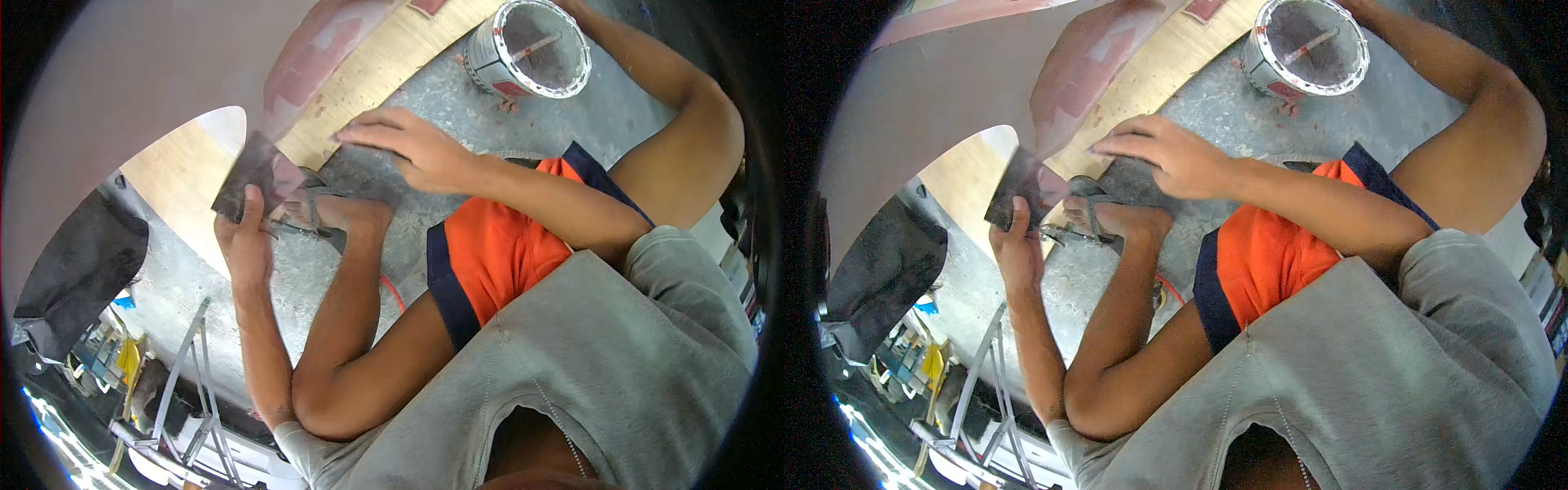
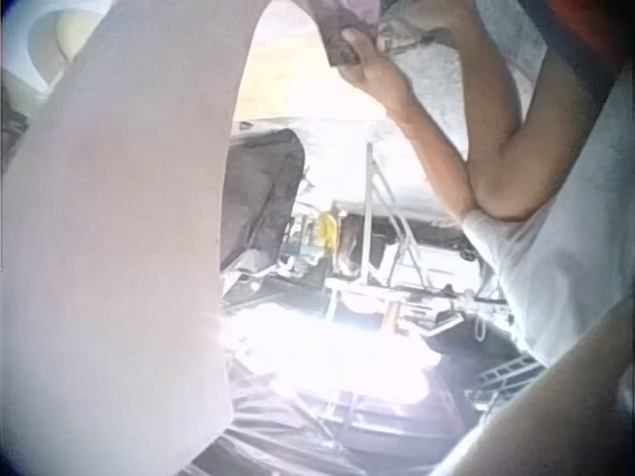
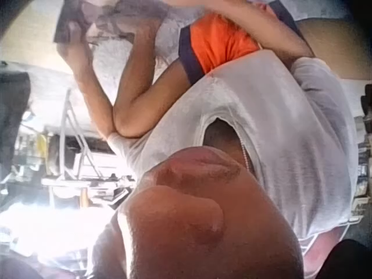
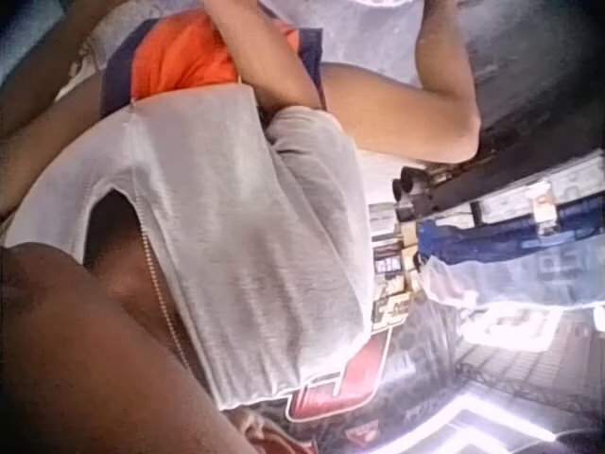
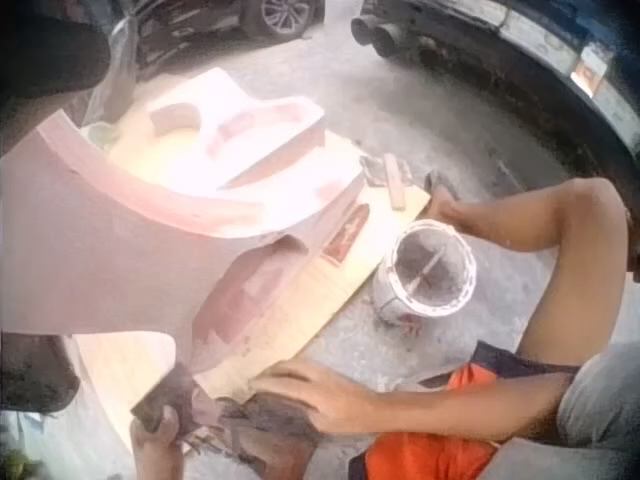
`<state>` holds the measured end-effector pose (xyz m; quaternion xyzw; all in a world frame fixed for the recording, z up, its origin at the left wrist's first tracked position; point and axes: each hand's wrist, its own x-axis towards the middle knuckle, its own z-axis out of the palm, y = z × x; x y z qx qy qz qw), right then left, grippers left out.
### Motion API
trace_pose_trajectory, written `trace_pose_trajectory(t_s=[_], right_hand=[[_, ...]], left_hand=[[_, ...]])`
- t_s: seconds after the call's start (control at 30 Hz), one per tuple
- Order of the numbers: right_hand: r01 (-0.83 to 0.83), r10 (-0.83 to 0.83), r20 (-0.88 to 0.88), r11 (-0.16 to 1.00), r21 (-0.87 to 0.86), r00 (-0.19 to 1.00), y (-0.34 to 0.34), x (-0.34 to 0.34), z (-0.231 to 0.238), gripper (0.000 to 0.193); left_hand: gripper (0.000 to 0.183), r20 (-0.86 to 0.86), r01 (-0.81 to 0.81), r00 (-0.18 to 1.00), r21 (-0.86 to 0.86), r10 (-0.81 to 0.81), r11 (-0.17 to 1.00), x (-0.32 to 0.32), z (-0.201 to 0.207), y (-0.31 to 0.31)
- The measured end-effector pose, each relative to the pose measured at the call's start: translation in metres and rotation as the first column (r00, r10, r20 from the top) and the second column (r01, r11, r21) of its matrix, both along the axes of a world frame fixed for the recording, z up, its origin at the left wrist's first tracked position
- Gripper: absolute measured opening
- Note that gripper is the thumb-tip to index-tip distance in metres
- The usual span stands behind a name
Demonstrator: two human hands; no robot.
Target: Applying and mixing red body filler putty on a car panel using putty knives and a mixing board.
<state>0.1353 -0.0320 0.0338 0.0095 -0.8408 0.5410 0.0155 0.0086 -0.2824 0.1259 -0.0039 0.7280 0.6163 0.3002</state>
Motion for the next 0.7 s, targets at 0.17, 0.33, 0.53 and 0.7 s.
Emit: trace_pose_trajectory(t_s=[0.17,0.33,0.53,0.7], right_hand=[[-0.155,0.109,-0.544,0.987,-0.039,0.832,-0.024,0.006,0.042,0.071],[-0.113,0.117,-0.641,0.992,0.048,0.758,-0.037,-0.007,0.030,0.065],[-0.034,0.019,-0.653,0.999,-0.010,0.757,-0.015,-0.025,-0.012,0.063],[-0.235,0.422,-0.221,0.787,0.570,0.879,0.036,0.001,0.000,0.064]], left_hand=[[0.036,0.323,-0.173,0.943,0.270,0.080,0.947,0.018,0.003,0.010],[0.036,0.345,-0.181,0.936,0.310,0.066,0.934,0.025,-0.001,0.024],[0.036,0.463,-0.283,0.883,0.390,0.080,0.876,0.033,0.002,0.018],[0.039,0.166,-0.132,0.983,0.370,0.075,0.920,0.013,0.038,0.016]])
